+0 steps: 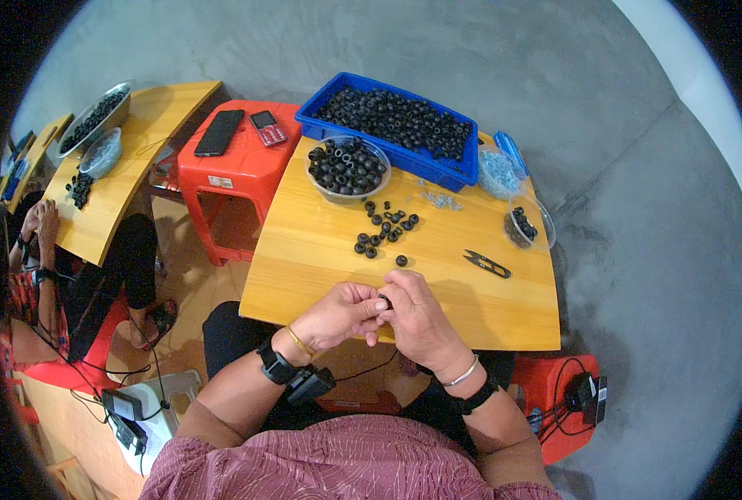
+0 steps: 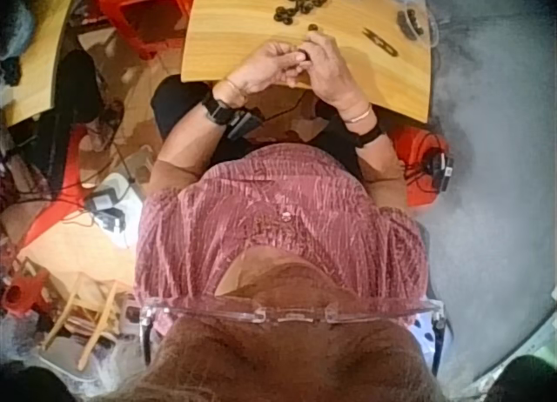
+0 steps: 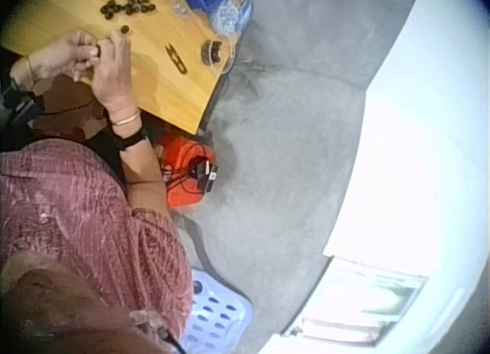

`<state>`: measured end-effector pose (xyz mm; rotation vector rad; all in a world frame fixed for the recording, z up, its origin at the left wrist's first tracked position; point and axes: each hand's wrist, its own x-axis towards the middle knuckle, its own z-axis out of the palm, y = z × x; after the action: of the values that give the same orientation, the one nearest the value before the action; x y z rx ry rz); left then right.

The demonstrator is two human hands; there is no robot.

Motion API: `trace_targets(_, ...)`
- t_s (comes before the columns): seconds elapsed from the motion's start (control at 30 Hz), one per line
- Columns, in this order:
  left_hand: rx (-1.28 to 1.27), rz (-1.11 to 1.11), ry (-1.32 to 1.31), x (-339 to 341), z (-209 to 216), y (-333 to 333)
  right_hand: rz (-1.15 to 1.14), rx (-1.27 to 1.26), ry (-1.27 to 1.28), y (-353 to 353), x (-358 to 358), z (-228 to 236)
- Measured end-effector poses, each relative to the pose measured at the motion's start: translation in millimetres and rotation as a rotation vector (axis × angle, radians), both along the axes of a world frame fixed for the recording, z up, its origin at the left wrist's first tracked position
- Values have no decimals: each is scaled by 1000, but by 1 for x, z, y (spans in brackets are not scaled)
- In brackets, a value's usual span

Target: Assembling small black plastic components by hand in a production environment.

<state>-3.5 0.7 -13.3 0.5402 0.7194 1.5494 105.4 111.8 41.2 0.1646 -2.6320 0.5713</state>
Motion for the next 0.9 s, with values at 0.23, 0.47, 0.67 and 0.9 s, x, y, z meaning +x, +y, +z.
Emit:
trace_targets(0.23,-15,58,89,5,1,0,-7,-100,-12,-2,0,-6)
trace_targets(0.47,-32,80,47,4,5,-1,55,-92,-27,5,-4,-9)
trace_targets(0.67,0,28,-171,-2,1,-4,40,-118,-7,9,-2,-7)
trace_targets(0.9,-49,91,-145,2,3,-2,24,-75,-34,2,-1,-4)
